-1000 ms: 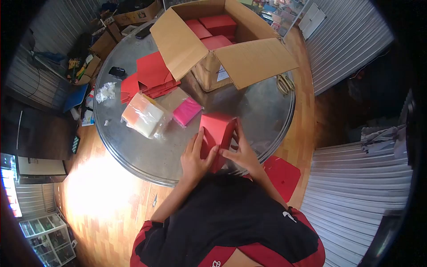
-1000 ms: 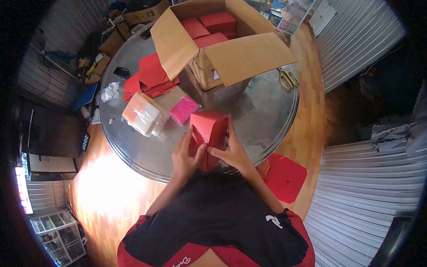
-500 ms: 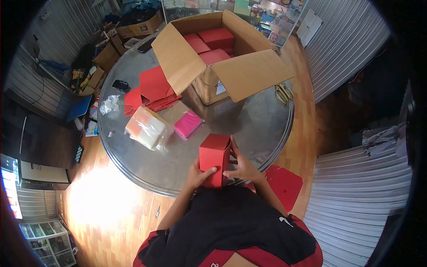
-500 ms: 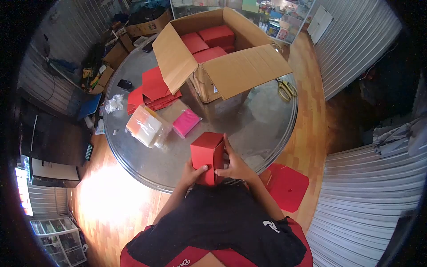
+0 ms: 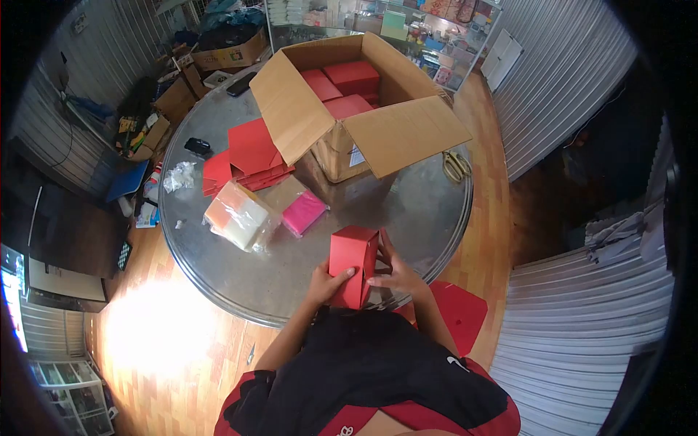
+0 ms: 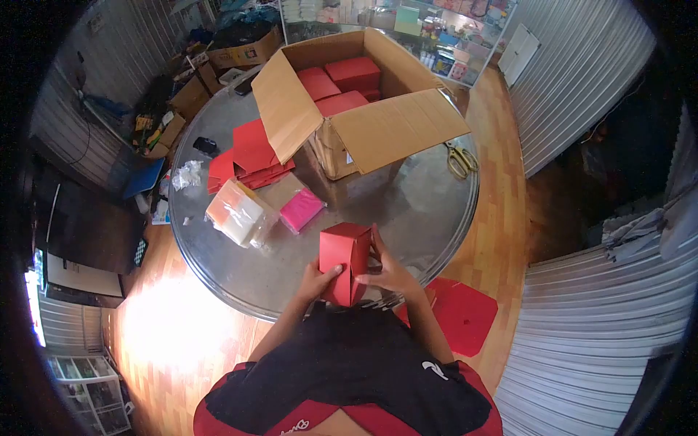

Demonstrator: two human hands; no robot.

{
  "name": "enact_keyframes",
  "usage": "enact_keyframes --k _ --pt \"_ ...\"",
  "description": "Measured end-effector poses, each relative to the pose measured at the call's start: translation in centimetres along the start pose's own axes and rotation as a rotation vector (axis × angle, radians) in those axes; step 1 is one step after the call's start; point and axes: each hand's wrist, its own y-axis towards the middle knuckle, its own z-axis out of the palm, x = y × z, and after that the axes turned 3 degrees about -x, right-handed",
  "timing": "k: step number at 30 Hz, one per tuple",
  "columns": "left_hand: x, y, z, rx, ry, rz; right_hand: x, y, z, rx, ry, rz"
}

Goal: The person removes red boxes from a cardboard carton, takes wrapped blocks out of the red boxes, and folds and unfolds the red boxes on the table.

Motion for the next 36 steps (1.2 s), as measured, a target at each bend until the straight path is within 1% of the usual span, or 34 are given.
enact_keyframes --k 1,2,4,5,6,7,8,10,11,12,13,14,15,16,17,19,20,21,23,26,29,33,35,36 --pt "-0.1 0.0 0.2 -0.019 0.053 0.013 -0.2 0.2 0.3 0.004 0.007 0.009" --pt "0.0 -0.2 0.1 -0.038 0.106 0.017 -0.6 0.3 0.7 -0.051 -0.029 0.021" --pt "1.3 0.4 -0.3 -0.025 0.08 -0.018 -0.4 0.3 1.2 -0.125 -0.049 0.091" --pt "2.2 0.3 -0.4 -0.007 0.053 -0.036 -0.6 0.0 1.4 -0.116 -0.038 0.122" --pt "2.2 0.6 -0.5 -0.016 0.043 -0.051 -0.6 0.2 1.1 -0.089 -0.082 0.046" --pt "2.2 0.7 -0.6 -0.02 0.053 -0.014 -0.5 0.5 0.8 -0.065 -0.125 -0.029" --pt "2.4 0.4 -0.6 -0.021 0.061 0.009 -0.4 0.6 0.8 -0.061 -0.119 0.004" --pt "2.2 0.2 -0.8 -0.024 -0.021 -0.029 0.1 0.5 1.0 -0.089 -0.038 0.03" --pt "2.0 0.1 -1.2 -0.055 -0.105 -0.11 0.3 0.4 0.8 -0.086 -0.033 0.06" --pt "1.9 0.4 -1.6 -0.088 -0.185 -0.176 0.7 0.8 0.5 -0.183 0.059 0.183" --pt "2.6 0.5 -1.7 -0.095 -0.191 -0.192 0.7 0.9 0.4 -0.28 0.152 0.307" --pt "3.7 0.3 -1.8 -0.097 -0.117 -0.151 -0.9 0.8 0.4 -0.276 0.155 0.328" --pt "4.3 0.2 -1.8 -0.102 -0.042 -0.099 -3.5 1.1 0.3 -0.235 -0.104 0.123" --pt "2.9 -0.6 -1.1 -0.088 -0.019 -0.026 -4.1 1.5 0.7 -0.187 -0.359 -0.091" --pt "2.6 -1.0 -0.5 -0.096 -0.021 -0.039 -4.6 1.4 1.1 -0.178 -0.354 -0.08" --pt "2.3 -1.2 0.0 -0.126 -0.134 0.021 -2.7 1.6 2.9 -0.338 -0.107 -0.005" --pt "2.7 -1.0 -0.2 -0.134 -0.073 0.039 -1.8 1.6 3.2 -0.358 0.0 0.119" --pt "2.2 -1.0 -0.3 -0.134 -0.072 0.038 -2.0 1.7 3.1 -0.359 0.001 0.12" --pt "1.1 -1.2 -0.4 -0.171 0.078 0.149 -2.4 1.7 2.7 -0.314 -0.063 0.017" --pt "0.7 -1.3 -0.6 -0.139 0.075 0.184 -1.0 1.4 2.2 -0.279 -0.143 0.029" --pt "-0.1 -1.6 -0.2 -0.105 0.035 0.141 -0.7 1.2 1.8 -0.318 -0.18 0.05" --pt "1.4 -1.1 -0.5 -0.074 0.043 0.18 -2.4 1.0 -0.3 -0.269 -0.2 0.007" --pt "3.3 -0.2 -2.0 -0.239 -0.163 0.091 -3.5 0.6 -2.4 -0.308 0.127 -0.026" --pt "3.9 -0.1 -3.0 -0.203 -0.26 0.063 -1.2 0.1 -1.7 -0.348 0.249 0.04"
